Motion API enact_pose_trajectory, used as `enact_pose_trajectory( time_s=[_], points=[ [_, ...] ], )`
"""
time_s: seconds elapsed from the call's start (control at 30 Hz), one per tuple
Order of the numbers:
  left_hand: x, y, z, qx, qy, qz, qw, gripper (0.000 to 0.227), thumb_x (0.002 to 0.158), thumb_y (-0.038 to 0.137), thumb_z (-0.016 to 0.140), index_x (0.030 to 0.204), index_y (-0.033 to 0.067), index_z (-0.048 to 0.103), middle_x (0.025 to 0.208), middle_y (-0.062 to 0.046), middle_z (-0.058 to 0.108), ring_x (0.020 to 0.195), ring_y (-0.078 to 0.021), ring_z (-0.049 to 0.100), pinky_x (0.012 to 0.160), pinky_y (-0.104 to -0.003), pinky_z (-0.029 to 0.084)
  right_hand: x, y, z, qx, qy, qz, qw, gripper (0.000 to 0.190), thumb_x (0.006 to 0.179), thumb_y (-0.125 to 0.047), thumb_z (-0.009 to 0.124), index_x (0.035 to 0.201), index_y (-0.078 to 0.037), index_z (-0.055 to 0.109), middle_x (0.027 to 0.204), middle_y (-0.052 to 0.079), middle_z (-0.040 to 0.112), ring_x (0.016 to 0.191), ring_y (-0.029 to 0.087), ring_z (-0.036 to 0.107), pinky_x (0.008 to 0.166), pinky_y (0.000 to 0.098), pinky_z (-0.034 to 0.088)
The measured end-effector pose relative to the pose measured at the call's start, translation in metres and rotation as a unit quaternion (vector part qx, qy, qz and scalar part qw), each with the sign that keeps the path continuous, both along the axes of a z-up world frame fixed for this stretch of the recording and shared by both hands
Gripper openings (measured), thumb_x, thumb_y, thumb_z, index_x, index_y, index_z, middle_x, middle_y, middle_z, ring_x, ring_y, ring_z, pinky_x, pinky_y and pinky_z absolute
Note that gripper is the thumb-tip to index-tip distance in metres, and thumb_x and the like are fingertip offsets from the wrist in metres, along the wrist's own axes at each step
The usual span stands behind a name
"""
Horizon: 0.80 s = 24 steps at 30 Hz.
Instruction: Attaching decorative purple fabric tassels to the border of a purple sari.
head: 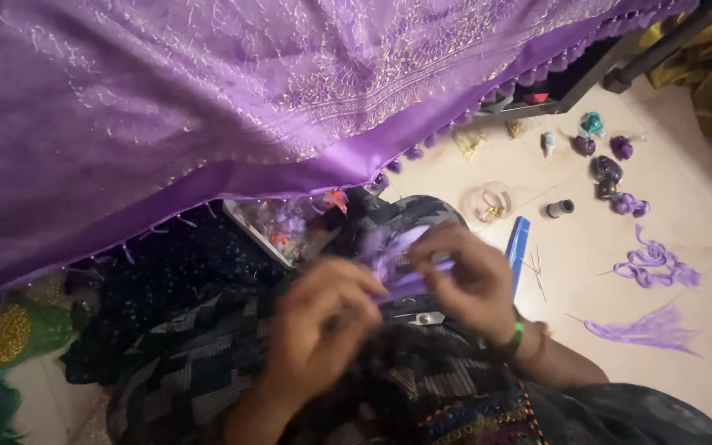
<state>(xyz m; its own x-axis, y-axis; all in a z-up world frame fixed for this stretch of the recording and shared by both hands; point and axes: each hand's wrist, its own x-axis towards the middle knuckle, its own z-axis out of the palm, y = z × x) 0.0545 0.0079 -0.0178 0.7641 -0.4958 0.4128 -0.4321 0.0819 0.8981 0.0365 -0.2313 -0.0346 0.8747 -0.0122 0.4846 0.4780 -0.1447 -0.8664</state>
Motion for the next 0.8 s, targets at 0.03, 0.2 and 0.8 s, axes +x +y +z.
enact_pose_trajectory(
  time_s=[0.03,0.2,0.8],
  points=[
    [0.001,-0.001,0.001,0.001,0.0,0.0,1.0,0.033,0.1,0.04,0.061,0.088,0.0098,0.068,0.111,-0.007,0.075,0.107,-0.0207,0.07,0.101,-0.039,0.051,-0.001,0.006,0.008,0.001,0.0,0.0,1.0,0.024,0.092,0.004,0.065,0.116,0.004,0.066,0.11,0.014,0.069,0.099,0.02,0.069,0.088,0.0326,0.059],
    [0.0,-0.001,-0.02,0.065,-0.075,0.088,0.991,0.028,0.096,0.025,0.065,0.106,-0.0011,0.065,0.105,-0.016,0.07,0.103,-0.0348,0.066,0.097,-0.047,0.049,0.006,0.021,0.027,-0.171,-0.04,0.125,0.977,0.016,0.087,0.005,0.07,0.101,-0.003,0.073,0.102,0.013,0.075,0.1,0.024,0.073,0.088,0.0348,0.059],
    [0.019,0.052,-0.213,0.33,0.109,0.16,0.924,0.022,0.101,0.025,0.063,0.112,0.0066,0.067,0.105,-0.013,0.074,0.097,-0.0309,0.07,0.086,-0.04,0.055,0.042,-0.085,0.024,0.275,-0.067,-0.061,0.957,0.011,0.131,-0.014,0.048,0.131,-0.004,0.043,0.089,0.018,0.062,0.075,0.028,0.068,0.068,0.0384,0.059]
  ],
)
